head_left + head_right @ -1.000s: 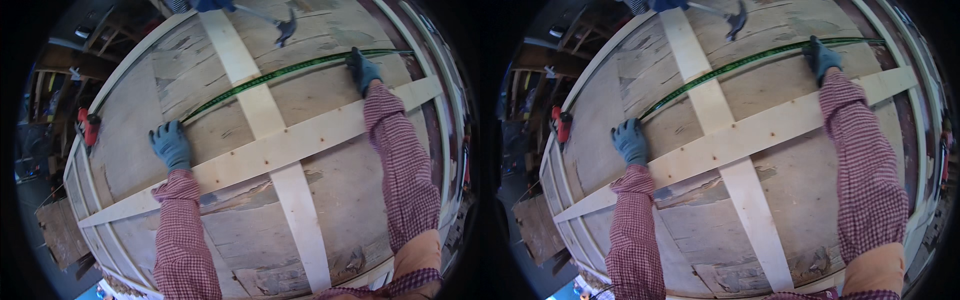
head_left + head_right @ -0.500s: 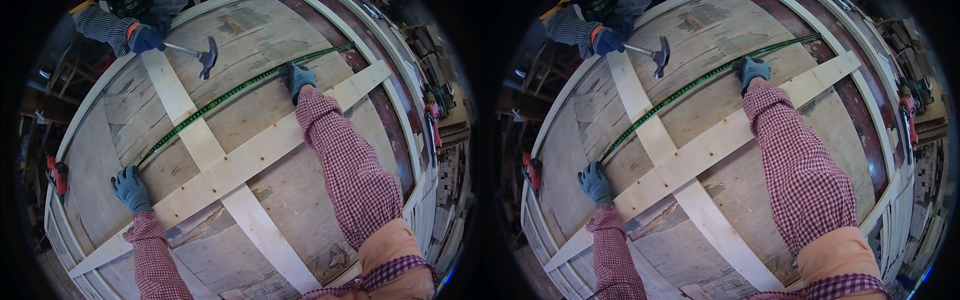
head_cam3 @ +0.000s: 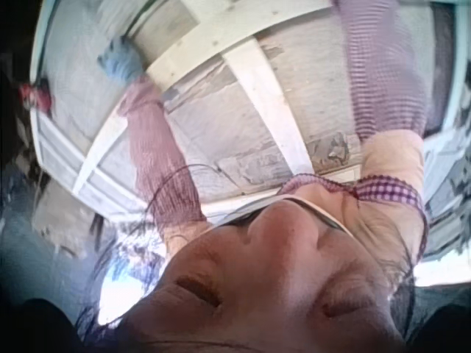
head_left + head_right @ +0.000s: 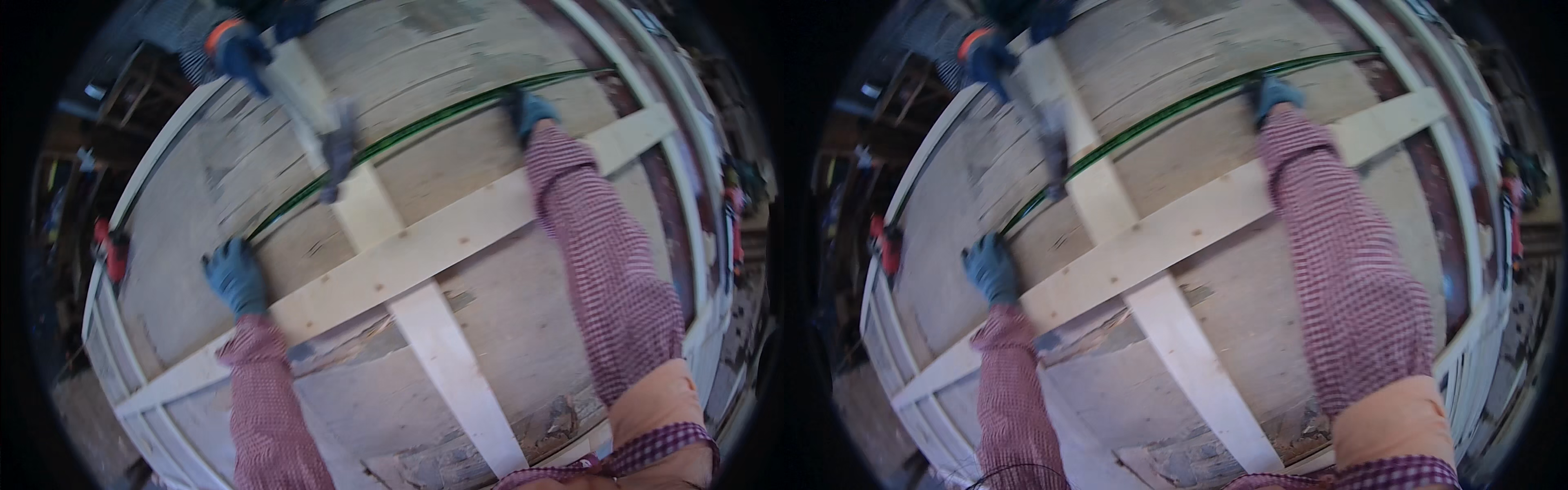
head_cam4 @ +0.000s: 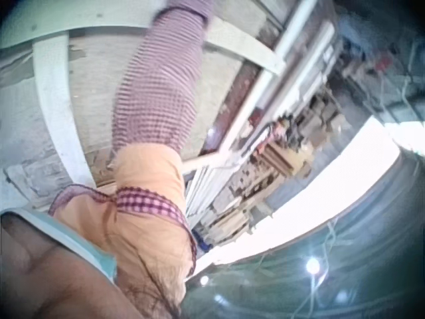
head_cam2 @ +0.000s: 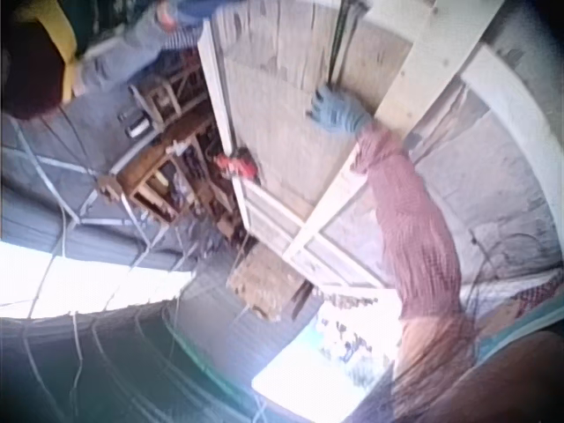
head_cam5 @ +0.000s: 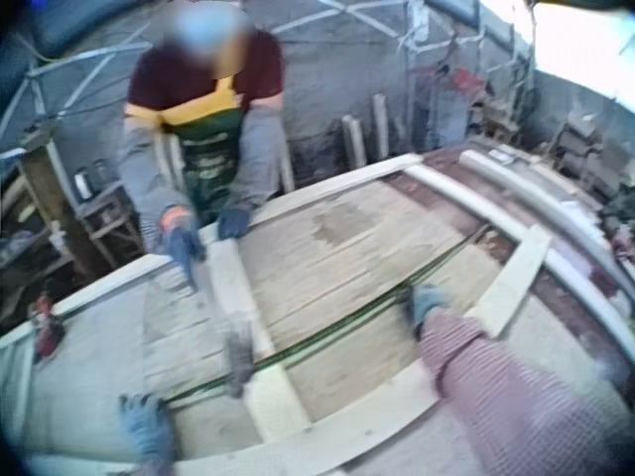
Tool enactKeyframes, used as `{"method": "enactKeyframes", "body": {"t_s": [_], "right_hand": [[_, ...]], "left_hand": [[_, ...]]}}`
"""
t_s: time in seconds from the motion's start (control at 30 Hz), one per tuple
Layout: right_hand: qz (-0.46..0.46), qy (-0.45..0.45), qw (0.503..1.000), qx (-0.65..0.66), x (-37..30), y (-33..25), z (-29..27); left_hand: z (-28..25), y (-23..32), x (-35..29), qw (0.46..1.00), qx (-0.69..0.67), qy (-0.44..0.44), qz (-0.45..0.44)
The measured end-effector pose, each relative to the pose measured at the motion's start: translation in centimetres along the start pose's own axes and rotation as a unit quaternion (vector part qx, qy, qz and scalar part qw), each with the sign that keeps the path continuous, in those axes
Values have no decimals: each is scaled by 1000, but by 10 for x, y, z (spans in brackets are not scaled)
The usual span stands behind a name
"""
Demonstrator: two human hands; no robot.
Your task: The person measures and aligns wooden planks on a large flat surface using a tape measure, then secures them with a nail gun. They repeatedly measure, adjust, and fasten the planks to form a rectangular frame structure.
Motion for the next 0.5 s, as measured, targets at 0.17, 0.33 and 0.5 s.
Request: {"method": "enactKeyframes", "body": {"t_s": [0.17, 0.33, 0.5], "right_hand": [[-72, -61, 995, -45, -30, -37, -23], [-49, -67, 996, -33, -29, -38, -24], [-50, -56, 997, -28, -26, -38, -20]], "left_hand": [[3, -5, -7, 999, -12, 41, -2], [0, -9, -8, 999, -16, 41, -6], [1, -9, -9, 999, -23, 40, -9]]}}
Point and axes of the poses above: each hand's wrist, its own x-axis towards the middle knuckle, its own z-axis out of the palm, y = z × x, the point moved 5 cm from there along x, towards the middle knuckle, and after that the axes turned 4 degrees about -x, right-handed, at the moved point
